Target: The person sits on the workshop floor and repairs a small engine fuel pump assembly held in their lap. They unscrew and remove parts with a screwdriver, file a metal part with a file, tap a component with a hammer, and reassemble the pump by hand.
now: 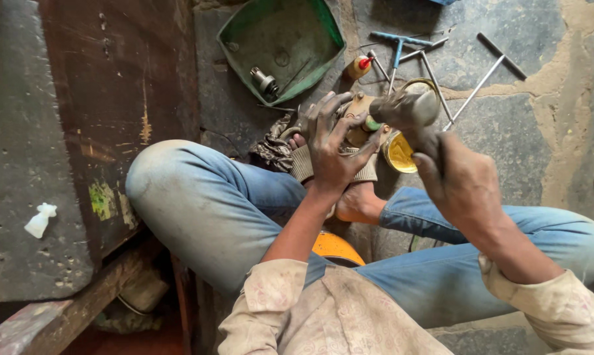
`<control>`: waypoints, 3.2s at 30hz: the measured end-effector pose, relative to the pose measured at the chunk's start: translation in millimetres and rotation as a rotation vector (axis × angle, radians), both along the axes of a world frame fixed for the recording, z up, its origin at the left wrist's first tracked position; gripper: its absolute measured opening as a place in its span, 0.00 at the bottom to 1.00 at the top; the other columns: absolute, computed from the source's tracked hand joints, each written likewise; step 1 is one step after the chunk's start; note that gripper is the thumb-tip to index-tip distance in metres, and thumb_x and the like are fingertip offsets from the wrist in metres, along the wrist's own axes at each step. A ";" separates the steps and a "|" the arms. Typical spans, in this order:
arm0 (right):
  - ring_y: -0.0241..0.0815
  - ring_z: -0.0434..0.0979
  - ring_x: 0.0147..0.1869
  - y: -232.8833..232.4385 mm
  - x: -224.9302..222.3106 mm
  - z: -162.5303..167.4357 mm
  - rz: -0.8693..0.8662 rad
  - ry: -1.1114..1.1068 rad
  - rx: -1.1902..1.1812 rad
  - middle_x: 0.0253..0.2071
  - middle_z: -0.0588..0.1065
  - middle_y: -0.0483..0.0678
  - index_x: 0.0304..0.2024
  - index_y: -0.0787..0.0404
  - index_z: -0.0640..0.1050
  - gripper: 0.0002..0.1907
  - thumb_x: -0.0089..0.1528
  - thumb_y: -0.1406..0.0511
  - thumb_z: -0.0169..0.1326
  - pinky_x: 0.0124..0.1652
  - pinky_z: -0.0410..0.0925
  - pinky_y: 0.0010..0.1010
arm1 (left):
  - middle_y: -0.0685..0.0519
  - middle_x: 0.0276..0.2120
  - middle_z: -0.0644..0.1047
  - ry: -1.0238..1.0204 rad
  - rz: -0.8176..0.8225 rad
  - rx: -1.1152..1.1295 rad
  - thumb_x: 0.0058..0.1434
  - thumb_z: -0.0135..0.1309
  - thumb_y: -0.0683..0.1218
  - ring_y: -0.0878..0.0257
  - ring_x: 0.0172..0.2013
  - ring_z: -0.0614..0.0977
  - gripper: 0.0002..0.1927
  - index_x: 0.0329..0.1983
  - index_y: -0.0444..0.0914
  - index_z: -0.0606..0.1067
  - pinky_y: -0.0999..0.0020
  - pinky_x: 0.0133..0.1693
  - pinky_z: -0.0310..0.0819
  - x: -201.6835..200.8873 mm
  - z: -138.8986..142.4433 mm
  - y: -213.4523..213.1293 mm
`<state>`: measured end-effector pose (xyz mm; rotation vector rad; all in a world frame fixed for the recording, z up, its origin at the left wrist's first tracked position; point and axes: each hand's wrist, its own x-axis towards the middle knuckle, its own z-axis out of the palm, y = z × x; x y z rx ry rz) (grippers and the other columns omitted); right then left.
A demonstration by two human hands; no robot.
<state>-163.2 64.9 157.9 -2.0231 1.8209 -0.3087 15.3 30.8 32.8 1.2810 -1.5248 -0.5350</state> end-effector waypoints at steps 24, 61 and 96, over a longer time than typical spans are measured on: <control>0.65 0.75 0.29 6.7 5.5 -10.0 -0.019 0.111 -0.093 0.27 0.73 0.61 0.39 0.64 0.72 0.16 0.69 0.58 0.57 0.29 0.66 0.51 | 0.49 0.61 0.73 -0.015 0.057 -0.059 0.54 0.71 0.49 0.49 0.65 0.71 0.18 0.45 0.39 0.80 0.52 0.69 0.61 -0.5 -0.4 5.9; 0.60 0.76 0.27 29.2 1.9 -22.7 -0.114 0.105 -0.118 0.27 0.75 0.59 0.44 0.62 0.74 0.14 0.70 0.57 0.56 0.29 0.67 0.49 | 0.49 0.60 0.72 -0.018 0.015 0.006 0.55 0.70 0.50 0.48 0.65 0.71 0.18 0.46 0.42 0.79 0.51 0.67 0.62 -2.1 3.6 12.3; 0.63 0.77 0.49 -29.0 -216.9 -276.3 -0.952 0.516 -0.246 0.44 0.77 0.61 0.42 0.60 0.76 0.20 0.57 0.53 0.63 0.43 0.71 0.56 | 0.44 0.60 0.71 -0.052 0.026 0.208 0.63 0.62 0.41 0.51 0.54 0.81 0.12 0.49 0.39 0.78 0.59 0.53 0.79 21.5 14.4 8.6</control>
